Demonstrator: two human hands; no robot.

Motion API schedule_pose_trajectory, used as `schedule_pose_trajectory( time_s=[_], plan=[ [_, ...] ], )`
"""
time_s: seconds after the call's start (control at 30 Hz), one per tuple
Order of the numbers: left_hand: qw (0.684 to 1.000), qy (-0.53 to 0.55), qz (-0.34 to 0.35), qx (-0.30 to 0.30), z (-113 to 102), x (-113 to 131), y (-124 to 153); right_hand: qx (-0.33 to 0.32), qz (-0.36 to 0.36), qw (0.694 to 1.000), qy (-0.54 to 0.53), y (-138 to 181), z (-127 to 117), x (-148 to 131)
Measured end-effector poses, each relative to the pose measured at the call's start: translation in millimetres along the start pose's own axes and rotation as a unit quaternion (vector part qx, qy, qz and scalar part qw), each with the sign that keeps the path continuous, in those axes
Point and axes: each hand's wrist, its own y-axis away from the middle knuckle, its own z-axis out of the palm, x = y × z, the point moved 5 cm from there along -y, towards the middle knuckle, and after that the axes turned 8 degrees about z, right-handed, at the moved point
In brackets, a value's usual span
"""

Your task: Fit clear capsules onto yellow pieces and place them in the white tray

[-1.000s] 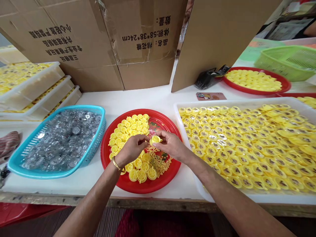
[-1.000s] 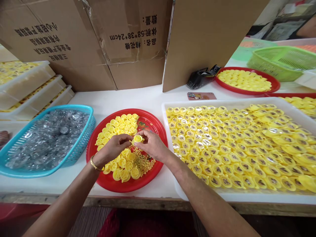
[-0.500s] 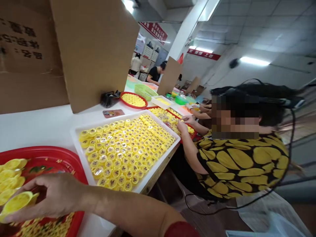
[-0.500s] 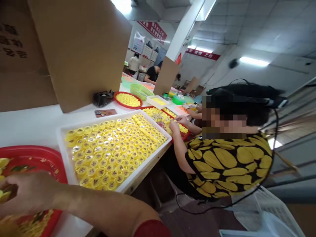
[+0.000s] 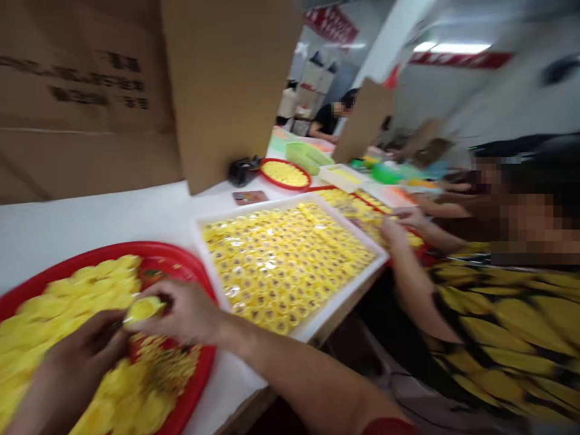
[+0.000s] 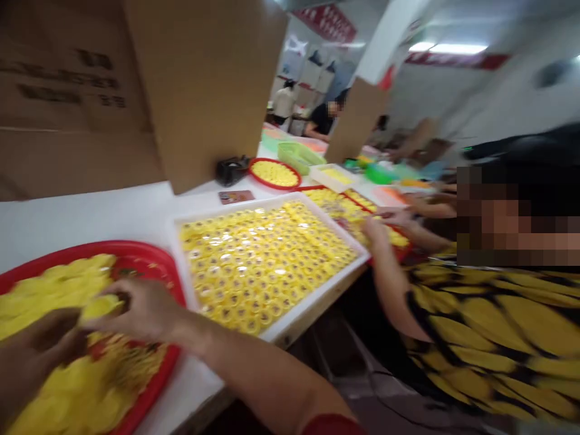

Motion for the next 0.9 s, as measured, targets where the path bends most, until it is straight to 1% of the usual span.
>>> schedule_pose_trajectory(
  time_s=[0.03,0.07,0.1,0.13,0.2,0.27,0.3,0.33,0.37,0.4,0.47,0.53,0.57,0.6,0.63,0.67,0.7,0.73,0.77,0.8,0.83,0.87,0.9],
  plan=[
    [0.996,0.070,-0.012,-0.051,-4,3,10,0.011,0.001,1.000,-0.029,2,-3,-3],
    [0.988,0.148,-0.026,-0.041,-11,8,17,0.024,0.002,0.998,-0.059,2,-8,-4],
    [0.972,0.224,-0.045,-0.046,-12,12,22,0.037,0.008,0.996,-0.082,1,-12,-5],
    [0.953,0.292,-0.067,-0.033,-12,13,25,0.046,0.015,0.993,-0.105,-1,-16,-4],
    [0.910,0.405,-0.089,-0.022,-10,13,27,0.046,0.030,0.990,-0.130,-7,-21,-1],
    [0.876,0.473,-0.093,-0.015,-9,12,31,0.026,0.035,0.992,-0.122,-9,-20,-1],
    [0.865,0.492,-0.094,-0.012,-10,12,34,0.014,0.036,0.993,-0.113,-9,-18,-1],
    [0.860,0.502,-0.094,-0.010,-12,13,37,0.001,0.036,0.994,-0.105,-8,-16,-2],
    [0.861,0.500,-0.093,-0.006,-16,13,40,-0.012,0.037,0.995,-0.096,-6,-13,-4],
    [0.869,0.486,-0.091,0.002,-22,13,42,-0.022,0.041,0.995,-0.090,-4,-11,-4],
    [0.906,0.411,-0.085,0.046,-45,5,46,-0.041,0.046,0.994,-0.085,-1,-6,-4],
    [0.951,0.267,-0.082,0.135,-85,-13,51,-0.055,0.048,0.993,-0.097,0,-4,-4],
    [0.963,0.171,-0.081,0.194,-111,-25,54,-0.060,0.050,0.991,-0.109,-1,-3,-3],
    [0.961,0.067,-0.084,0.255,-138,-37,60,-0.064,0.053,0.989,-0.124,-1,-3,-2],
    [0.952,-0.054,-0.097,0.284,-161,-47,65,-0.068,0.057,0.986,-0.140,-1,-3,-1],
    [0.938,-0.170,-0.109,0.281,-179,-56,69,-0.070,0.062,0.983,-0.155,-1,-3,0],
    [0.923,-0.247,-0.091,0.281,-190,-59,72,-0.076,0.069,0.980,-0.169,-1,-2,0],
    [0.905,-0.302,-0.057,0.294,-196,-57,74,-0.081,0.074,0.977,-0.182,-1,-1,0],
    [0.895,-0.325,-0.012,0.306,-194,-51,76,-0.086,0.079,0.974,-0.193,0,0,0],
    [0.896,-0.316,0.038,0.311,-185,-42,77,-0.092,0.084,0.971,-0.204,0,1,0],
    [0.903,-0.282,0.088,0.311,-170,-30,76,-0.099,0.088,0.968,-0.214,1,3,-1],
    [0.933,-0.211,0.130,0.262,-148,-18,71,-0.107,0.092,0.964,-0.223,1,4,-1],
    [0.955,-0.136,0.178,0.195,-122,-4,64,-0.116,0.095,0.961,-0.232,2,6,-1]
  ],
)
